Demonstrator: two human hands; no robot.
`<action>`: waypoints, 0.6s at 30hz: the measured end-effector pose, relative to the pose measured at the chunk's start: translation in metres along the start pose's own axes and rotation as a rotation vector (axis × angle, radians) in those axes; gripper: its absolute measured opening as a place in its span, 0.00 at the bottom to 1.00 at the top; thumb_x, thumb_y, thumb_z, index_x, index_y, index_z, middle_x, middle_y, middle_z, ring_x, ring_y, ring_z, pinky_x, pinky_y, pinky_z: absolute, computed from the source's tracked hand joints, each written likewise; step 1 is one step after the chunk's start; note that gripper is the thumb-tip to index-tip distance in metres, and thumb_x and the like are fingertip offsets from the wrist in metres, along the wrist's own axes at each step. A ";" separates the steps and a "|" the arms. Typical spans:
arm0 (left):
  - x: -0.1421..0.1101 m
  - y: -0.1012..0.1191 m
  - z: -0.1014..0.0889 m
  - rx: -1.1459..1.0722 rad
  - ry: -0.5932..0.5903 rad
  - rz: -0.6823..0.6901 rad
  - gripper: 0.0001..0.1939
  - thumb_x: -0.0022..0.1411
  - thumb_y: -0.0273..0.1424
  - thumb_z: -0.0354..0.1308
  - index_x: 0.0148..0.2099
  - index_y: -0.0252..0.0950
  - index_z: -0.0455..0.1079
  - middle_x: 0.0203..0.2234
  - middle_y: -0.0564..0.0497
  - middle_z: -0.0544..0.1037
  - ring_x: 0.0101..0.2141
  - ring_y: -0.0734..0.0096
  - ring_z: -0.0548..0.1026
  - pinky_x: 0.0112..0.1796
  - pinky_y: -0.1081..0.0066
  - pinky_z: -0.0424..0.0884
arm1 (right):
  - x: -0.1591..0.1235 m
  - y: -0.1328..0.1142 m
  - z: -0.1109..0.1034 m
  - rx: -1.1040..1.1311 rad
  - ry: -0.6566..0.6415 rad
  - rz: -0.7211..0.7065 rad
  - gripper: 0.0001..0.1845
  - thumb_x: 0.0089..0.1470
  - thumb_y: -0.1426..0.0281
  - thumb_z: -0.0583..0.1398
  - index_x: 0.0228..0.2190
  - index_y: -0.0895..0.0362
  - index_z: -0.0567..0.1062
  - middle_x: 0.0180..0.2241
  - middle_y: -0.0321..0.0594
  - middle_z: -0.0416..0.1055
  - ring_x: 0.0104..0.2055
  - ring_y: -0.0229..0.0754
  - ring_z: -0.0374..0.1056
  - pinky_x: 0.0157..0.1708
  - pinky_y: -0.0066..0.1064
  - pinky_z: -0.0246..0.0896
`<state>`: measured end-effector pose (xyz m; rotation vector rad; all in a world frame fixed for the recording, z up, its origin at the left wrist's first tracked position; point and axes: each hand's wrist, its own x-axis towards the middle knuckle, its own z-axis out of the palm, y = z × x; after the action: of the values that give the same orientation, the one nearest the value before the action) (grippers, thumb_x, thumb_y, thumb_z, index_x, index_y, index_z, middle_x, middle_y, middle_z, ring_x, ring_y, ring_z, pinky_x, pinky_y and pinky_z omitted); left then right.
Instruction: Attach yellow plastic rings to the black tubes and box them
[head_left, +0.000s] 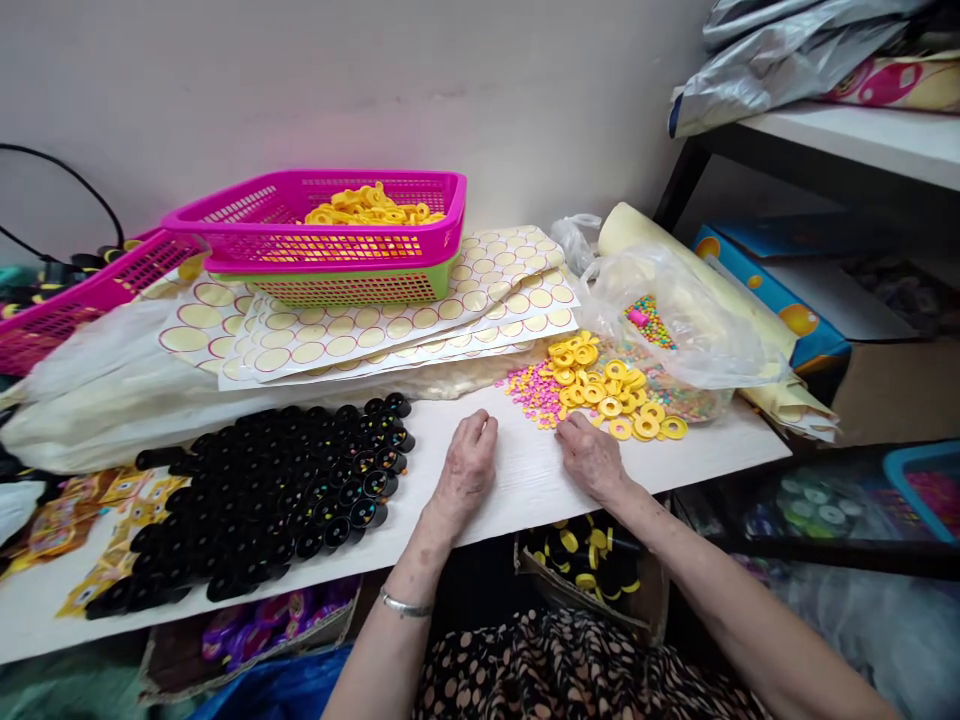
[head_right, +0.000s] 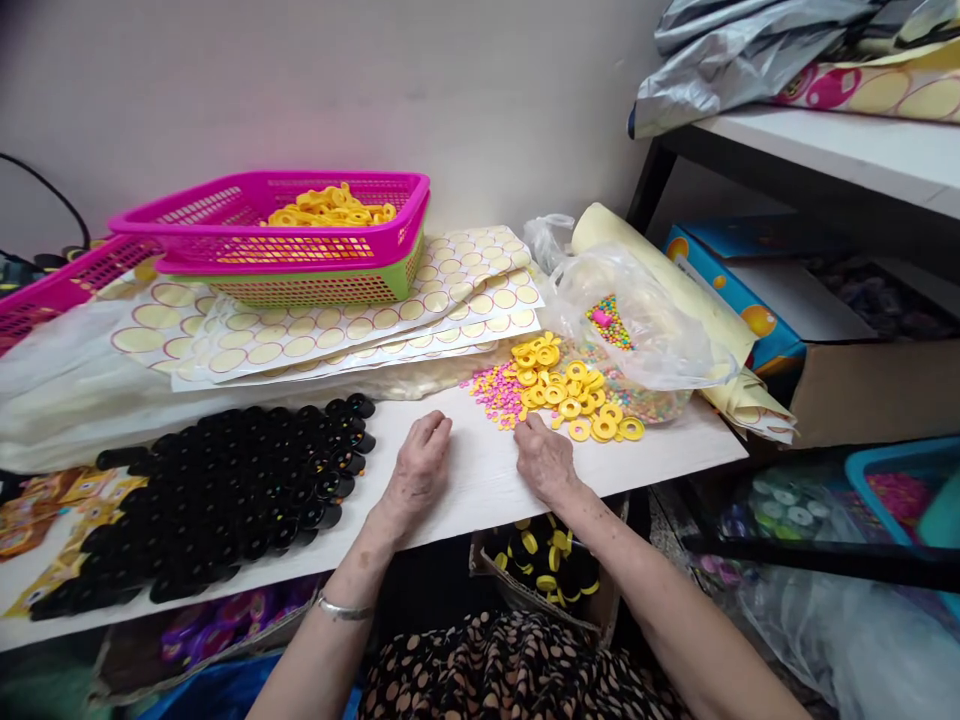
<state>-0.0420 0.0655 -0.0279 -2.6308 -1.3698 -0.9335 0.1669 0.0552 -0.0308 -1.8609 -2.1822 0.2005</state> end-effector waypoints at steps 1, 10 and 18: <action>-0.002 0.002 0.001 -0.022 0.011 0.023 0.21 0.55 0.16 0.43 0.51 0.32 0.60 0.43 0.39 0.67 0.43 0.62 0.66 0.41 0.62 0.68 | -0.001 -0.002 0.000 -0.062 -0.011 0.001 0.10 0.54 0.76 0.49 0.32 0.57 0.70 0.37 0.41 0.66 0.33 0.39 0.62 0.24 0.28 0.46; -0.022 0.009 0.008 -0.130 0.171 0.123 0.28 0.56 0.15 0.42 0.58 0.36 0.53 0.45 0.37 0.66 0.45 0.61 0.66 0.40 0.60 0.70 | -0.017 -0.012 -0.013 -0.126 -0.177 -0.142 0.11 0.49 0.82 0.49 0.30 0.58 0.68 0.32 0.40 0.66 0.32 0.39 0.62 0.27 0.30 0.45; -0.023 0.017 -0.008 -0.308 0.364 -0.279 0.25 0.53 0.27 0.58 0.53 0.38 0.59 0.48 0.41 0.64 0.49 0.59 0.65 0.46 0.57 0.67 | 0.002 -0.008 -0.022 -0.002 -0.327 -0.039 0.10 0.56 0.73 0.47 0.31 0.58 0.68 0.28 0.40 0.69 0.31 0.40 0.64 0.27 0.29 0.43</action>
<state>-0.0434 0.0358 -0.0293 -2.3171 -1.6243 -1.6836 0.1659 0.0540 -0.0073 -1.8967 -2.4243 0.5283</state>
